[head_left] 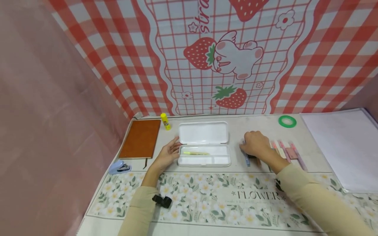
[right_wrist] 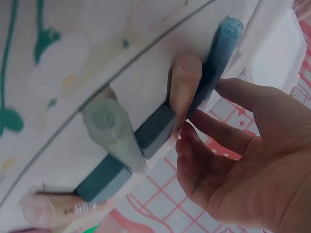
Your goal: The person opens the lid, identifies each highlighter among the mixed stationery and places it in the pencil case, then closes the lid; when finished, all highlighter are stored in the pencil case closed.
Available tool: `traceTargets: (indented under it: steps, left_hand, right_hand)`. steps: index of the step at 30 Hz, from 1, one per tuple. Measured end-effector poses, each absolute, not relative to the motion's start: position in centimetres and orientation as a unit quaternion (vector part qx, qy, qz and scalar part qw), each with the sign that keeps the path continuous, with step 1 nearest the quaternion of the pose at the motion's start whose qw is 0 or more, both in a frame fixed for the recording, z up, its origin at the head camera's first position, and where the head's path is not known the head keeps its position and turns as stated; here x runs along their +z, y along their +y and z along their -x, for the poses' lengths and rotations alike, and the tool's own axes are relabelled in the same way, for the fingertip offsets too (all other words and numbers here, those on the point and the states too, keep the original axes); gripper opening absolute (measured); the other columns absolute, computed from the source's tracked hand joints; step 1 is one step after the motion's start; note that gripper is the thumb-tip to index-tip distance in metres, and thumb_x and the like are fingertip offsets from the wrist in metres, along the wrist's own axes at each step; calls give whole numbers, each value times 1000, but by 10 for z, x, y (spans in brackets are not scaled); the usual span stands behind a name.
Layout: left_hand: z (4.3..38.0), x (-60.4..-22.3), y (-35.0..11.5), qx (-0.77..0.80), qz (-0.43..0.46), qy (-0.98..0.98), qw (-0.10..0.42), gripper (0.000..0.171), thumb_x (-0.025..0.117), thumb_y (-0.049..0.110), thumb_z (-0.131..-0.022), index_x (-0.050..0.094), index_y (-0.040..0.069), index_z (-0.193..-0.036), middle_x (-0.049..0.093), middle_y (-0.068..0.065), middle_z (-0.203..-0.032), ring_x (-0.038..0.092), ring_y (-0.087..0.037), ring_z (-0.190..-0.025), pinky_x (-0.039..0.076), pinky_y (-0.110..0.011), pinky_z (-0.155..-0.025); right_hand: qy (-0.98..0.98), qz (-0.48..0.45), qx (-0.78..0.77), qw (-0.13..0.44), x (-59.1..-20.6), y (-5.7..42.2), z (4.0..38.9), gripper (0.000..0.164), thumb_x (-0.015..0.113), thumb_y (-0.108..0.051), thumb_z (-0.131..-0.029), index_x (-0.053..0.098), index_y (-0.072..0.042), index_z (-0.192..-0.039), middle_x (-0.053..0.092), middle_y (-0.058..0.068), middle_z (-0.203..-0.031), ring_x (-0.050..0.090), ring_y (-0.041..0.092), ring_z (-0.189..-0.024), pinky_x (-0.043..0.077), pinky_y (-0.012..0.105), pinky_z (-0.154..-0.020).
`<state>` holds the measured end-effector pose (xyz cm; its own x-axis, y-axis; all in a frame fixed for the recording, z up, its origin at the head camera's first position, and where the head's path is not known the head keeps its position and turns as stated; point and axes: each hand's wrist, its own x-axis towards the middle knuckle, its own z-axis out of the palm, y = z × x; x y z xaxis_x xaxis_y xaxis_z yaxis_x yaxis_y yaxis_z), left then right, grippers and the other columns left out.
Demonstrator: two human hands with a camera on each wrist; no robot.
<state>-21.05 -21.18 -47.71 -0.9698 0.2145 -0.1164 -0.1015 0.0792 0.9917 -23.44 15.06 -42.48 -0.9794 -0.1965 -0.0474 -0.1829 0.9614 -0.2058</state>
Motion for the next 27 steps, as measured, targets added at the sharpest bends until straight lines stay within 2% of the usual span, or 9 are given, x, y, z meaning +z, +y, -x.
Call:
traceTargets:
  steps: [5,12,16,20,23,27]
  left_hand:
    - [211,-476,-211,680,-38,723,118,81,47,-17,-78,28,17,-149,43,-13,-135,41,-23,-130,35,-29,-111]
    - [210,-476,-212,677,-34,726,119,82,48,-17,-77,27,17,-149,43,-12,-135,41,-22,-130,35,-28,-111]
    - [211,-478,-212,676,-36,726,122,82,47,-17,-78,26,17,-150,42,-13,-136,40,-23,-131,34,-30,-112]
    - [211,-479,-213,678,-41,723,124,82,46,-18,-78,24,14,-150,41,-15,-137,39,-24,-132,33,-32,-112]
    - [212,-480,-213,679,-42,723,122,82,45,-18,-78,23,13,-150,41,-16,-137,40,-25,-132,34,-31,-112]
    - [211,-479,-212,679,-40,724,120,82,46,-19,-78,23,13,-150,42,-15,-136,40,-24,-131,34,-30,-111]
  right_hand:
    - [991,100,-84,23,-428,148,235,27,65,-25,-77,53,-9,-59,52,6,-62,48,27,-63,41,37,-52]
    - [982,69,-176,26,-428,146,232,19,60,-19,-79,57,-7,-64,53,5,-55,46,20,-49,35,29,-41]
    - [968,87,-236,-14,-423,147,231,22,59,-18,-84,66,2,-80,63,11,-65,52,18,-49,41,28,-41]
    - [953,108,-280,-44,-413,149,232,28,56,-16,-90,66,10,-98,69,19,-80,61,20,-57,51,31,-48]
    - [950,111,-287,-54,-404,151,232,30,55,-16,-91,64,10,-104,69,20,-82,62,19,-58,52,32,-49]
    - [947,124,-291,-57,-393,153,231,32,55,-15,-90,62,10,-109,69,18,-80,58,16,-51,49,30,-46]
